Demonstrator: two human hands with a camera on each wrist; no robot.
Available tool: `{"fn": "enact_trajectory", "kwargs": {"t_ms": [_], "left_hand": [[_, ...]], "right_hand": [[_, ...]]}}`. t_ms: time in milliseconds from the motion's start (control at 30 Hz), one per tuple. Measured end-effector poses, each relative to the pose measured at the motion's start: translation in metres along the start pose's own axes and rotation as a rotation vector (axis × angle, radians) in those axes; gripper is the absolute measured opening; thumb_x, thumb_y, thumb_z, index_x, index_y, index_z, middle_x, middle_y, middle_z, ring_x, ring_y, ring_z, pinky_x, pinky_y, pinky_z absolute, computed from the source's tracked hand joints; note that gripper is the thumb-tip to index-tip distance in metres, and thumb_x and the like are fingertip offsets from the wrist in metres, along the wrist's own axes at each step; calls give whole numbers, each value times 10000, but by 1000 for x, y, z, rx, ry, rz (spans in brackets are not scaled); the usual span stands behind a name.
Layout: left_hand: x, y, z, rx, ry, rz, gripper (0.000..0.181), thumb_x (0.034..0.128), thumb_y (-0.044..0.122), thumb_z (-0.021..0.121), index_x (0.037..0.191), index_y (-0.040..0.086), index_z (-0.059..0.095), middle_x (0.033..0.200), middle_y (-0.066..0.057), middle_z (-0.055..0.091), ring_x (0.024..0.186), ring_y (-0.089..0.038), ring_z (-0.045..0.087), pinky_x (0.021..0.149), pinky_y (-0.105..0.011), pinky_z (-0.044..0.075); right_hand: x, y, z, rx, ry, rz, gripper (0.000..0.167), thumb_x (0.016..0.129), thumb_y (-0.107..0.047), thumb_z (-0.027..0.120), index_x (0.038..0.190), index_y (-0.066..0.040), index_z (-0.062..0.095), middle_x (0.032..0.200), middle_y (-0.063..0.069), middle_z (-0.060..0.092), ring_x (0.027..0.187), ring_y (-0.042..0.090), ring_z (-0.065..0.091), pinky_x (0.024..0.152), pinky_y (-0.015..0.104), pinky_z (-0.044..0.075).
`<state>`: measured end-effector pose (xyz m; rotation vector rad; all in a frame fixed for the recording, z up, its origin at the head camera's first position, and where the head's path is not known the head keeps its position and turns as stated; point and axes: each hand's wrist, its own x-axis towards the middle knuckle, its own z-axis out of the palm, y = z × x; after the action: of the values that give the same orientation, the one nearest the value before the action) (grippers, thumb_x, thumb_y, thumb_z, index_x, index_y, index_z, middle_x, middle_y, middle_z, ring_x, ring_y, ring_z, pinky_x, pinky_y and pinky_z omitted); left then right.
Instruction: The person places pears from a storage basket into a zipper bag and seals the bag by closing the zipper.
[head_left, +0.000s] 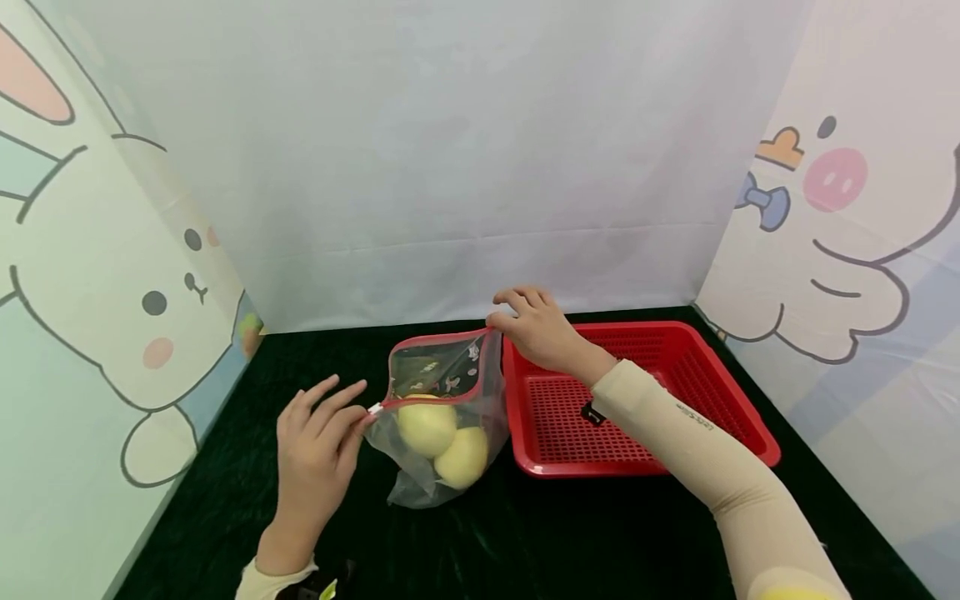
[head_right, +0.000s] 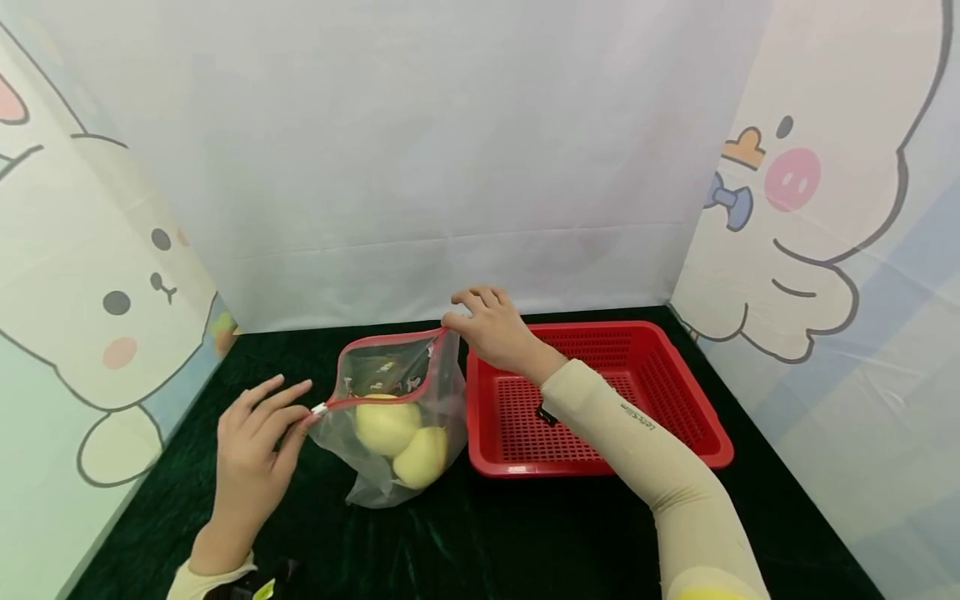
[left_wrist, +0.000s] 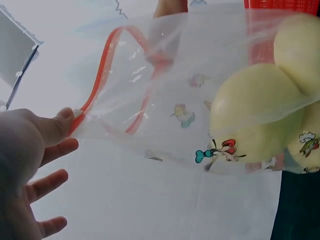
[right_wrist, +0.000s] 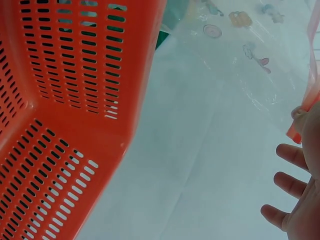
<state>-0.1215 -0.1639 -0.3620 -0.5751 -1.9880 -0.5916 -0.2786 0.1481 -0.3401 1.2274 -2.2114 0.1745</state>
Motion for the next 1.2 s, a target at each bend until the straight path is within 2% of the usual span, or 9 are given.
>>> {"fn": "enact_trajectory", "kwargs": {"t_ms": [267, 567, 700, 767, 833, 900, 1000, 1100, 1200], "left_hand": [[9, -27, -3, -57, 30, 10, 440, 1017, 367, 574, 802, 6, 705, 1109, -172, 715, 1146, -426, 574, 972, -659, 355], [19, -55, -2, -108, 8, -36, 375, 982, 339, 612, 825, 12, 704, 1139, -189, 702, 1187, -426, 543, 994, -684, 322], [21, -65, 3, -120, 10, -45, 82, 812, 21, 783, 821, 19, 702, 1125, -204, 701, 1189, -419, 543, 1022, -658, 323], [22, -69, 6, -113, 15, -36, 216, 689, -117, 812, 816, 21, 705, 1115, -204, 704, 1181, -418, 549, 1025, -649, 329], [22, -74, 8, -115, 16, -35, 249, 659, -141, 816, 812, 21, 705, 1107, -205, 706, 1172, -421, 553, 1037, -629, 332], [23, -77, 10, -119, 14, -29, 211, 690, -113, 813, 814, 22, 707, 1106, -200, 707, 1168, -424, 556, 1051, -609, 335], [25, -82, 11, -124, 18, -16, 95, 845, 88, 769, 821, 19, 708, 1095, -203, 706, 1162, -436, 557, 1064, -600, 327], [25, -85, 14, -104, 15, 0, 342, 956, 333, 640, 828, 23, 709, 1091, -202, 701, 1162, -441, 553, 1054, -629, 312], [25, -88, 17, -78, 16, 16, 452, 975, 433, 565, 827, 31, 710, 1090, -195, 698, 1159, -448, 553, 1024, -658, 310]], "right_hand": [[-4, -6, -7, -3, 46, -40, 181, 965, -27, 632, 1078, -165, 603, 1227, 155, 547, 1120, 389, 501, 927, 570, 427], [-12, -13, -22, 37, 67, -54, 203, 947, -14, 648, 1082, -163, 620, 1210, 144, 551, 1119, 387, 496, 922, 574, 416], [-16, -17, -26, 36, 56, -60, 187, 943, -28, 663, 1069, -164, 634, 1201, 145, 559, 1109, 381, 495, 936, 566, 406], [-18, -20, -27, 40, 49, -64, 178, 939, -39, 675, 1062, -163, 640, 1192, 144, 564, 1100, 374, 494, 939, 562, 402], [-20, -22, -29, 39, 44, -67, 158, 947, -56, 673, 1057, -165, 641, 1190, 136, 565, 1097, 362, 491, 939, 555, 402], [-23, -24, -31, 38, 44, -68, 128, 960, -78, 664, 1054, -164, 645, 1186, 128, 565, 1094, 352, 488, 940, 549, 399], [-26, -26, -33, 33, 45, -70, 88, 983, -116, 642, 1056, -165, 651, 1181, 129, 568, 1101, 345, 481, 948, 542, 391], [-30, -26, -34, 25, 51, -79, 74, 991, -147, 636, 1059, -166, 659, 1173, 138, 579, 1099, 348, 482, 950, 538, 387], [-33, -27, -33, 13, 58, -86, 76, 982, -158, 652, 1057, -165, 664, 1164, 142, 586, 1085, 354, 489, 937, 530, 394]]}}
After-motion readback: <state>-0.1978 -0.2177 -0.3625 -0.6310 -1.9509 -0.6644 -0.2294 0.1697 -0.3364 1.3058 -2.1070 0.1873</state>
